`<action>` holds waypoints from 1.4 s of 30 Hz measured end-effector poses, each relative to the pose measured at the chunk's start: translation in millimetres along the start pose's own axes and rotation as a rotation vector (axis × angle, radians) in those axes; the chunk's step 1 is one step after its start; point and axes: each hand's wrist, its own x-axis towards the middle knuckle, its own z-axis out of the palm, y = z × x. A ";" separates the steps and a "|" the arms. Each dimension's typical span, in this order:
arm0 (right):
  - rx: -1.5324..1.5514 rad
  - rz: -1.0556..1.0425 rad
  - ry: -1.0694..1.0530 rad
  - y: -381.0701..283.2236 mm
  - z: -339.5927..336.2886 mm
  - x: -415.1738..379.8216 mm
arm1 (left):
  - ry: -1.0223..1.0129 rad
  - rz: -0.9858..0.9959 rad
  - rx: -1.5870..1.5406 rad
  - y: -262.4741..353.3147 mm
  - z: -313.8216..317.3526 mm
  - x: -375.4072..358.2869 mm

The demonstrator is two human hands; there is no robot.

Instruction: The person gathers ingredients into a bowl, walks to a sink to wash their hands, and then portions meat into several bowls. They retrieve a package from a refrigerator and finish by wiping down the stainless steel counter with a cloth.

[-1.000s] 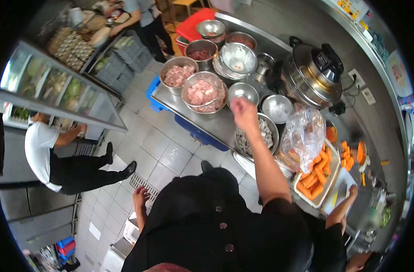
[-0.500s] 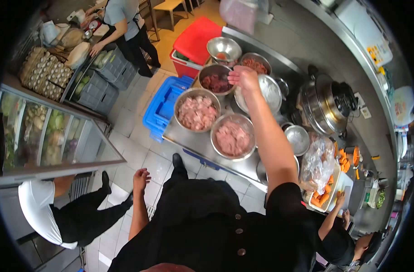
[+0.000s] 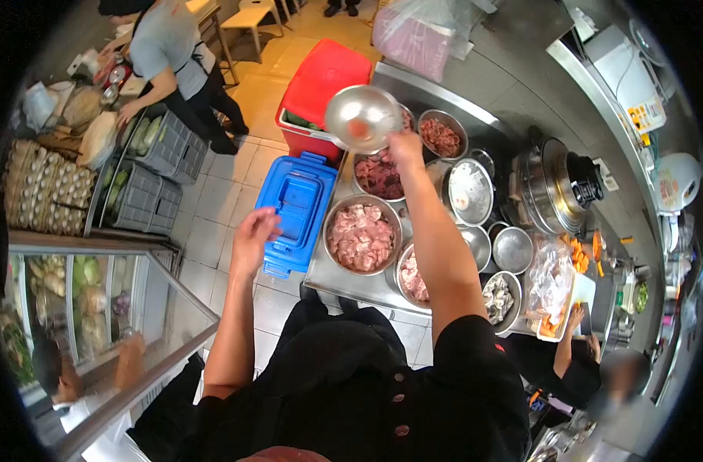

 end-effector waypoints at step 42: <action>-0.942 -0.839 -0.501 -52.4 -18.0 -85.7 | -0.070 -0.255 -0.224 22.2 154.0 70.0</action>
